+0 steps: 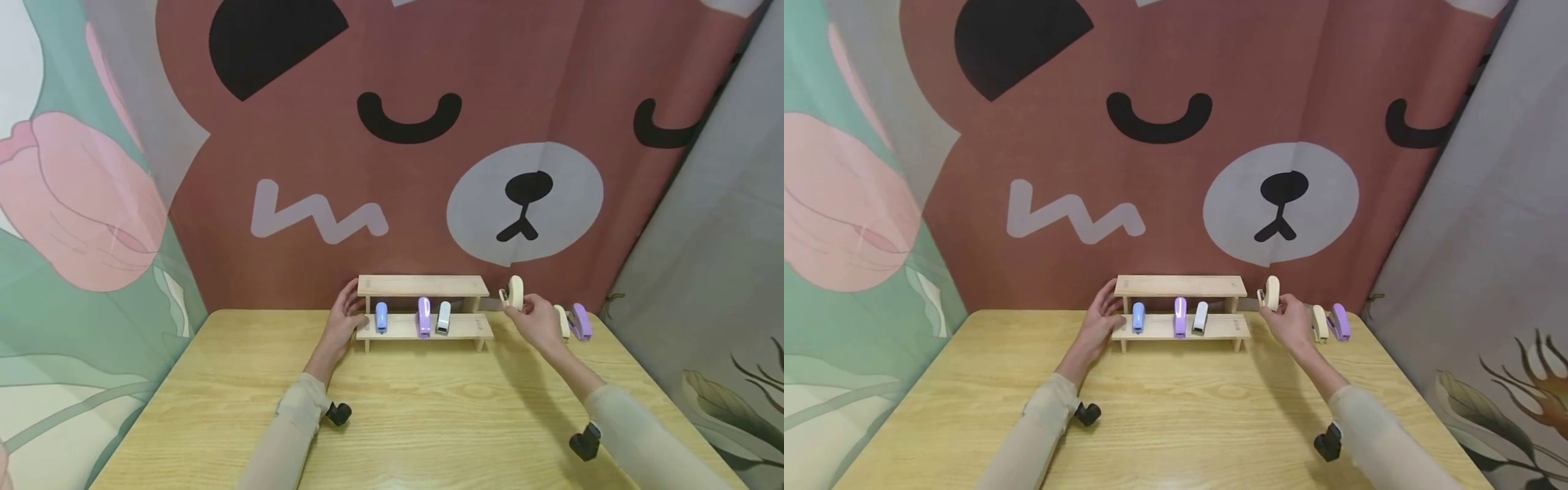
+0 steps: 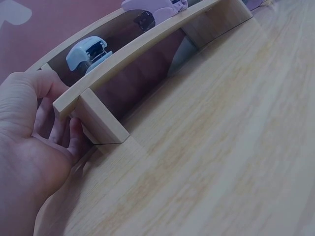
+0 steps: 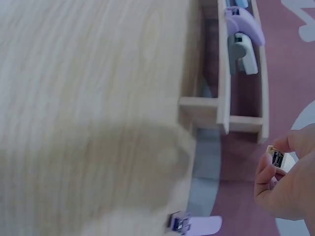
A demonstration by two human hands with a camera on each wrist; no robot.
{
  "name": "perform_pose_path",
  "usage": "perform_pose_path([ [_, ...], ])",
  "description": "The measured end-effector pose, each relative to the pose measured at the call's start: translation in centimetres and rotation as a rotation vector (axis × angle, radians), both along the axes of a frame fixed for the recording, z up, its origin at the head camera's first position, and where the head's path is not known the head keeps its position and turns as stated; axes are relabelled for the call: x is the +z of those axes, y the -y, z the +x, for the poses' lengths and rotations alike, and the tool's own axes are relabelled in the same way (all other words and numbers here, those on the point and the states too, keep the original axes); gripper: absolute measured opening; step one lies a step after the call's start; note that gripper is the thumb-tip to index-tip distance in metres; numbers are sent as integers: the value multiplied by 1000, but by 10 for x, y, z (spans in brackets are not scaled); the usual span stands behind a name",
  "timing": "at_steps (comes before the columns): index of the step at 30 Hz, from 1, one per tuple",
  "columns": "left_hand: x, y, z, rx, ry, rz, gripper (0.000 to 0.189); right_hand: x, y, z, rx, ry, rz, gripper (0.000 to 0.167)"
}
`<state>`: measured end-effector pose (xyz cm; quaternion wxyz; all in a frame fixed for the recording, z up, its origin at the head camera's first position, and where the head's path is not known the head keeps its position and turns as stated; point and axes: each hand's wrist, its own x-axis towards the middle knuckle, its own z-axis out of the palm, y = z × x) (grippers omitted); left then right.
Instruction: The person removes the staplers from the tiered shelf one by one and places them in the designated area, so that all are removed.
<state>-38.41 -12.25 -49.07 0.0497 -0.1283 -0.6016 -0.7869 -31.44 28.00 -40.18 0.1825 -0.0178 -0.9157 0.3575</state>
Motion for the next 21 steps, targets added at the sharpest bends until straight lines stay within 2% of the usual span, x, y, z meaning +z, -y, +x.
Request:
perform_pose_path([
  [8, 0, 1, 0, 6, 6, -6, 99, -28, -14, -6, 34, -86, 36, 19],
  [11, -1, 0, -1, 11, 6, -5, 99, -37, -16, -6, 24, -66, 56, 19],
  [17, -2, -1, -3, 11, -4, 1, 99, -48, -14, -6, 34, 26, 33, 23],
  [21, -2, -1, -3, 18, -5, 2, 100, -54, -12, -8, 48, 42, 25, 21],
])
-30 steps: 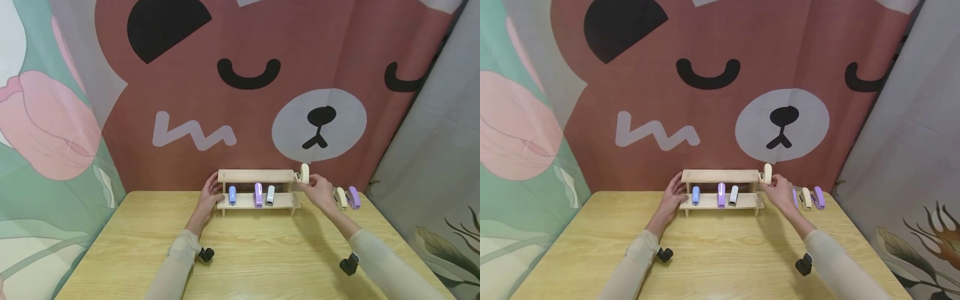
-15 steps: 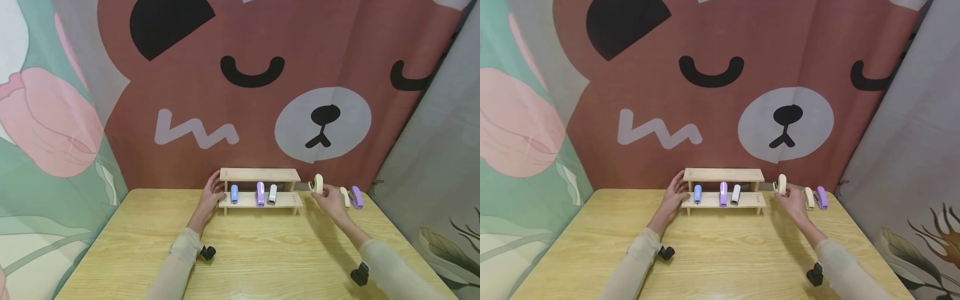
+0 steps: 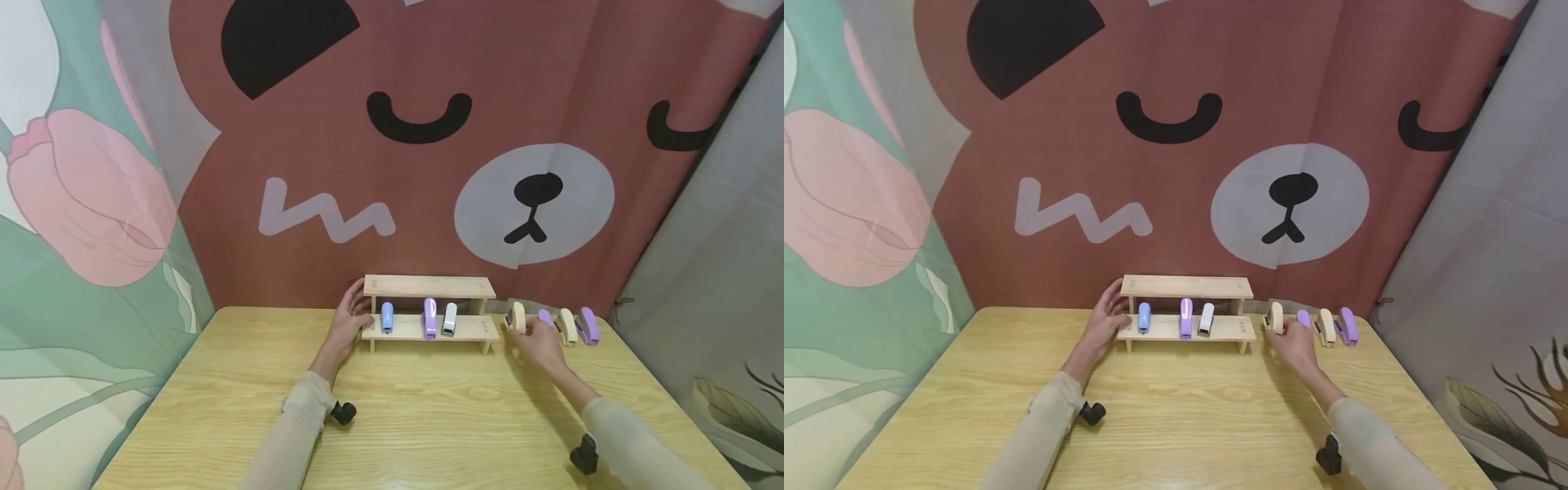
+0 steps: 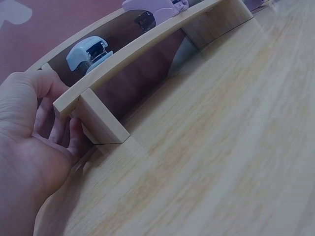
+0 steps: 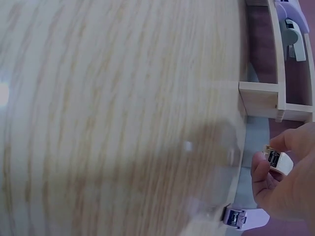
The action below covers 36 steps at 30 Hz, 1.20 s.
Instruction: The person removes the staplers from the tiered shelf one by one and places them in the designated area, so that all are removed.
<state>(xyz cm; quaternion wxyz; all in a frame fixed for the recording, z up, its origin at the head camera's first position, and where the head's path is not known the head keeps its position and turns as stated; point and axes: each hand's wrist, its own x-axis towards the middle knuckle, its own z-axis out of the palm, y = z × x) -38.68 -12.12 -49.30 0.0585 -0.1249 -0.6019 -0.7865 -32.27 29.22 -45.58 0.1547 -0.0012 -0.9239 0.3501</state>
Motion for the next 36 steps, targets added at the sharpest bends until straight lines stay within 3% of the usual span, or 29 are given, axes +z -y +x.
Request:
perform_pose_path([
  [8, 1, 0, 1, 0, 1, -6, 100, -9, 0, -2, 9, 66, -37, 19],
  [20, 0, 1, -1, -7, 2, -5, 99, -19, -1, -7, -23, 23, 69, 21],
  [36, 1, 2, 1, 6, 16, -17, 99, -19, -1, -7, -32, 69, 67, 27],
])
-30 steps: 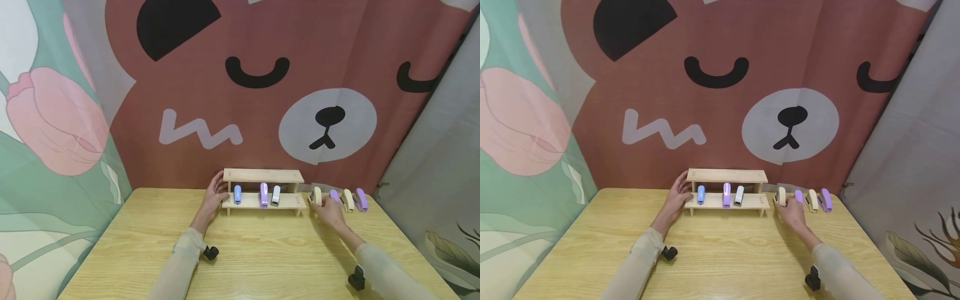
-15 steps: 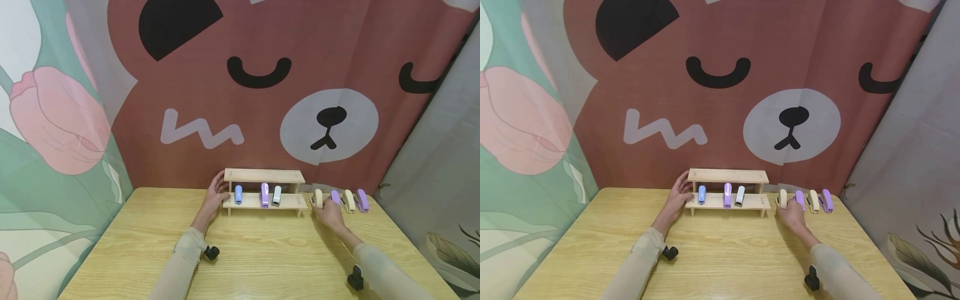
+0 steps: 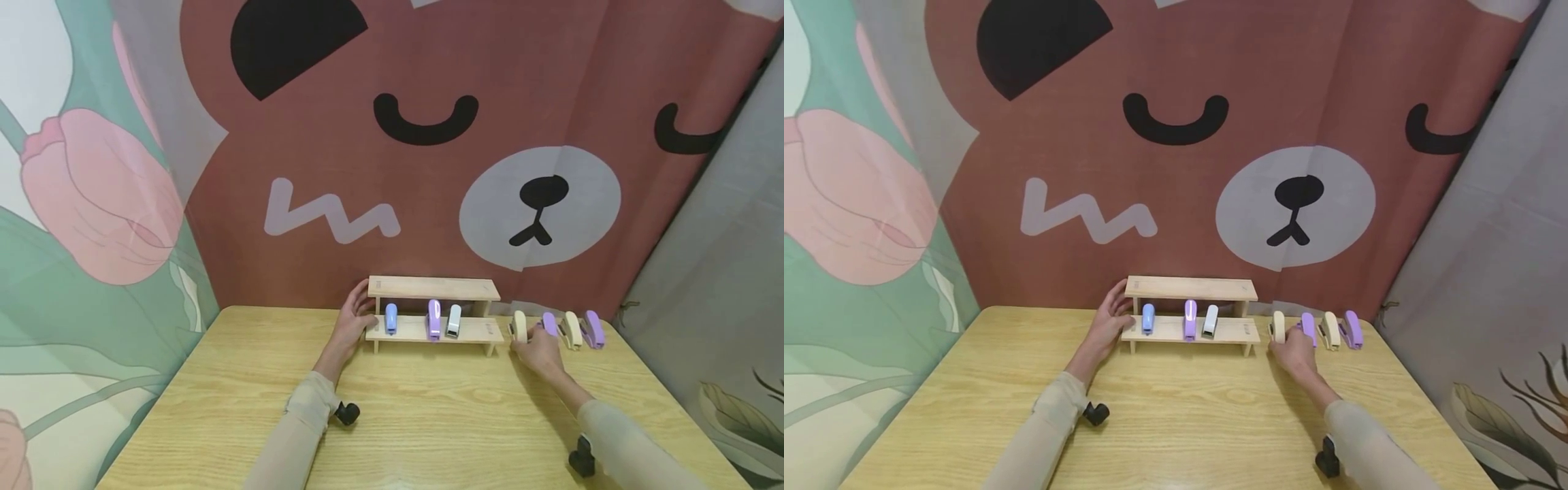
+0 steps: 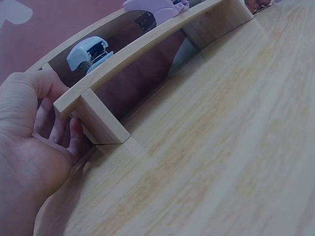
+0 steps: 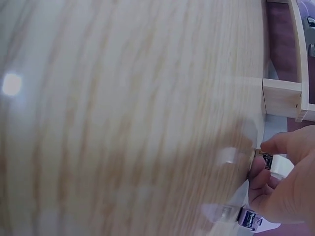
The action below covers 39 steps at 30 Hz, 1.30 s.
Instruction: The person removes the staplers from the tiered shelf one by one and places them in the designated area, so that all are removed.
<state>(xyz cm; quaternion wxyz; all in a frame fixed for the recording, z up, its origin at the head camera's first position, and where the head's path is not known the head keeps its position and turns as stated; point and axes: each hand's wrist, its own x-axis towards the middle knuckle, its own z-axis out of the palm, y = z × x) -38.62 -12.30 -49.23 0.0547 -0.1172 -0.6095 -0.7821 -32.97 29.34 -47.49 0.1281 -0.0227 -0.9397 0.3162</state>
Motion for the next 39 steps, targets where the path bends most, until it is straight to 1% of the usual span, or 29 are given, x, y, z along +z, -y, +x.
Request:
perform_pose_path([
  [4, 0, -2, 0, -6, -6, 2, 99, 0, -1, 2, 10, -12, 12, 28],
  [12, -2, 0, -2, -1, -7, 16, 99, 3, 0, 12, 38, -33, 17, 36],
  [18, -1, 0, -2, -4, -13, 7, 99, 10, 0, 20, 43, -51, 29, 40],
  [24, -1, -1, -2, 0, -17, 13, 99, 20, 12, 32, 51, -68, -34, 39],
  [28, -2, -1, -2, 5, -9, 15, 99, 22, 23, 38, 71, -84, -86, 38],
  [35, -2, -1, -2, 4, -6, 10, 99, 26, 42, 48, 76, -105, -116, 30],
  [39, -1, -2, -3, 0, -11, 7, 99, 30, 54, 51, 60, -110, -144, 26],
])
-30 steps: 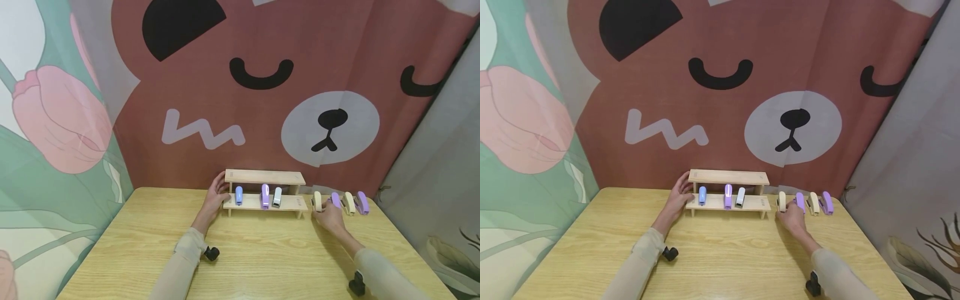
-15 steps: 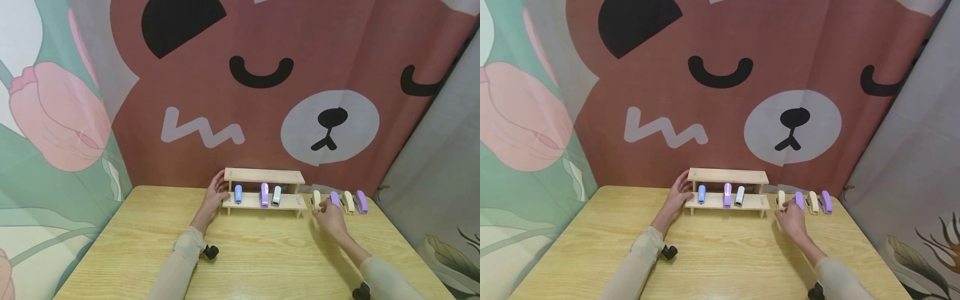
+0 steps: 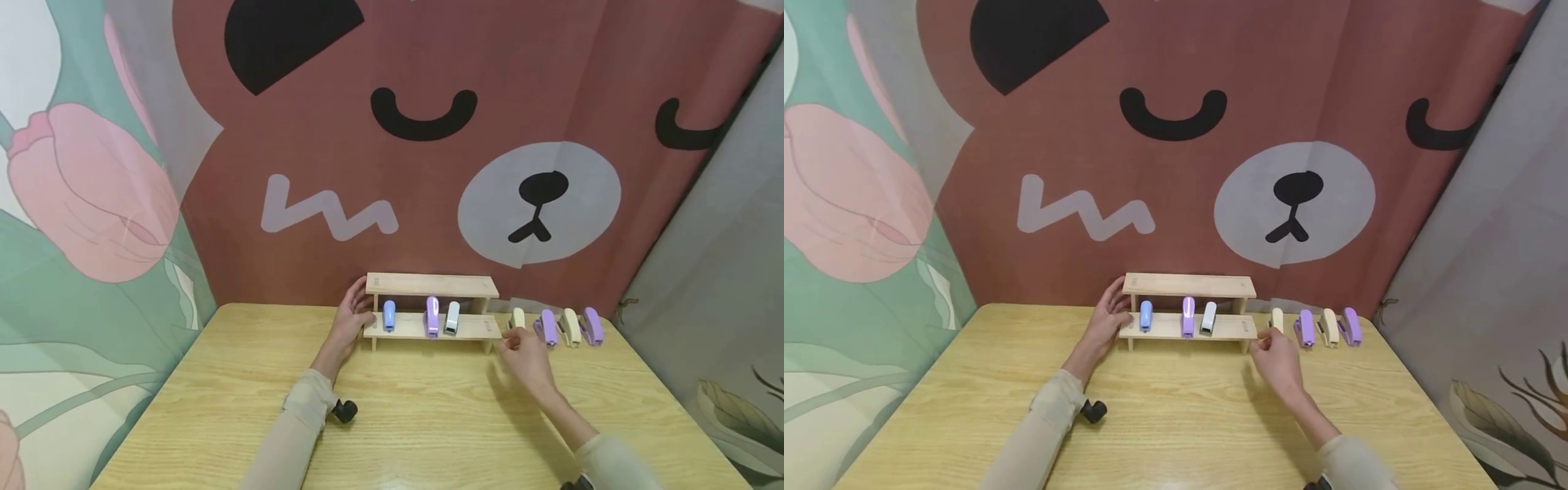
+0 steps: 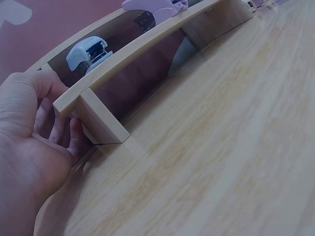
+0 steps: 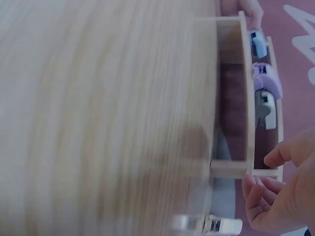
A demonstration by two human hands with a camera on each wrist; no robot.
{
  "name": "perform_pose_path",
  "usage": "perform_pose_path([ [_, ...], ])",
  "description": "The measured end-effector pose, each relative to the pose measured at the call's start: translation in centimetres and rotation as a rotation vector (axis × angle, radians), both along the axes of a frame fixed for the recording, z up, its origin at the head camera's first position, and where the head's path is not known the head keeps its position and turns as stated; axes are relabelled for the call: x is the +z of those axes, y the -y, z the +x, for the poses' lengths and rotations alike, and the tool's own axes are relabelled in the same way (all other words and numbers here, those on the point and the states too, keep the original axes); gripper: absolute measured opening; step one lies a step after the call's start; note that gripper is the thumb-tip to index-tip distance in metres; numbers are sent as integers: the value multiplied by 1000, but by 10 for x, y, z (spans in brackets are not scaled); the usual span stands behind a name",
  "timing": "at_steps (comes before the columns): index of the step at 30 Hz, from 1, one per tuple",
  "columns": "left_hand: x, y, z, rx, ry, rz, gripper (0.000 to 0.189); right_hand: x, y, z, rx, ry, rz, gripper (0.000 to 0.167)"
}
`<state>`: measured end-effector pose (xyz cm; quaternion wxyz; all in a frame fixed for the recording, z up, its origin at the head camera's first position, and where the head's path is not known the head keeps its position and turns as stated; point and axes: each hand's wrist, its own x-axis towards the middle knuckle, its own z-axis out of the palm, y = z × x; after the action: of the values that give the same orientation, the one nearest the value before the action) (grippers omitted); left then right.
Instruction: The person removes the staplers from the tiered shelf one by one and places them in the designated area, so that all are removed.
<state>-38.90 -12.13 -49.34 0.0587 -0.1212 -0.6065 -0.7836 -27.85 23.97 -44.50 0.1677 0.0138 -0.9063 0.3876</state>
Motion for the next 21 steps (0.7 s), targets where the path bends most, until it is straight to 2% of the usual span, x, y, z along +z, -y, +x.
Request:
perform_pose_path([
  [10, -1, -1, -2, -15, -15, 16, 100, 5, 29, -3, -9, 30, -71, 28],
  [21, 0, 1, 0, -3, 5, 0, 99, 7, 60, -16, 5, -29, -142, 29],
])
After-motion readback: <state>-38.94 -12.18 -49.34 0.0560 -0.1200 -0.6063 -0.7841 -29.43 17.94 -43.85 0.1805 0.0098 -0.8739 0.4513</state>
